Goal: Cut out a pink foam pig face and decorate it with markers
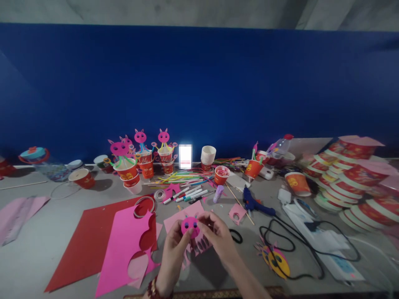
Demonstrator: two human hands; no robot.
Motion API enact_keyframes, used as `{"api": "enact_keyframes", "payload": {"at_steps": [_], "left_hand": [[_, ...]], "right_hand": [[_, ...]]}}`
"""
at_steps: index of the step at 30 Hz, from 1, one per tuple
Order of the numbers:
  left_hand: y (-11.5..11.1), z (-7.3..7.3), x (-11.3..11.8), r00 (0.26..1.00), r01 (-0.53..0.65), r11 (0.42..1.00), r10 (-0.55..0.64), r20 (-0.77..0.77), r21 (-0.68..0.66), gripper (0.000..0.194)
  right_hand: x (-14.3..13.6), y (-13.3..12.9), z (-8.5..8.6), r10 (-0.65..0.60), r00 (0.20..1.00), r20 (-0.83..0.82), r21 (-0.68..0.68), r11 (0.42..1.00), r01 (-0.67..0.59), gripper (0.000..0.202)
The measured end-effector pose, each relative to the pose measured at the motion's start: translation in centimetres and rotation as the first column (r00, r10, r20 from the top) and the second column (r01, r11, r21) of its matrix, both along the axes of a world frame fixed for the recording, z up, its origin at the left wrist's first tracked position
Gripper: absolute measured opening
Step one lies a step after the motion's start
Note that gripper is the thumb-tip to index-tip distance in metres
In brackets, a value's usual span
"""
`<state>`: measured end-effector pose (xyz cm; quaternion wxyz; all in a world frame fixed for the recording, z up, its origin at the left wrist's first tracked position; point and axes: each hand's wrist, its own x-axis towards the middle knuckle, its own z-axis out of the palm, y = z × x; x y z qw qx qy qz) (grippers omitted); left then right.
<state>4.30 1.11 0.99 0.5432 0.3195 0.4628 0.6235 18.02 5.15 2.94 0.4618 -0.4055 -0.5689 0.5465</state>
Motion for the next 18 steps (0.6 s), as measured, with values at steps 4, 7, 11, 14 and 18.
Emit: {"api": "enact_keyframes", "payload": {"at_steps": [4,7,11,14,18], "left_hand": [[-0.2,0.2,0.0,0.999,0.038,0.999,-0.038,-0.001,0.035,0.036],[-0.3,0.0,0.0,0.998,0.067,0.995,-0.066,-0.015,0.069,0.033],[-0.3,-0.2,-0.1,0.995,0.089,0.993,-0.086,-0.046,0.079,0.033],[-0.3,-0.1,0.0,0.994,0.096,0.992,-0.092,-0.053,0.085,0.034],[-0.3,0.2,0.0,0.993,0.11,0.99,-0.106,-0.051,0.091,0.033]], "right_hand": [[-1.2,0.3,1.0,0.058,0.993,-0.102,-0.064,0.996,-0.065,0.029],[-1.7,0.4,1.3,0.094,0.989,-0.115,-0.069,0.992,-0.102,0.028],[-1.8,0.5,1.5,0.105,0.985,-0.14,-0.099,0.988,-0.119,0.029],[-1.9,0.4,1.4,0.109,0.982,-0.153,-0.111,0.986,-0.126,0.03],[-2.1,0.3,1.2,0.099,0.977,-0.19,-0.143,0.982,-0.127,0.031]]}}
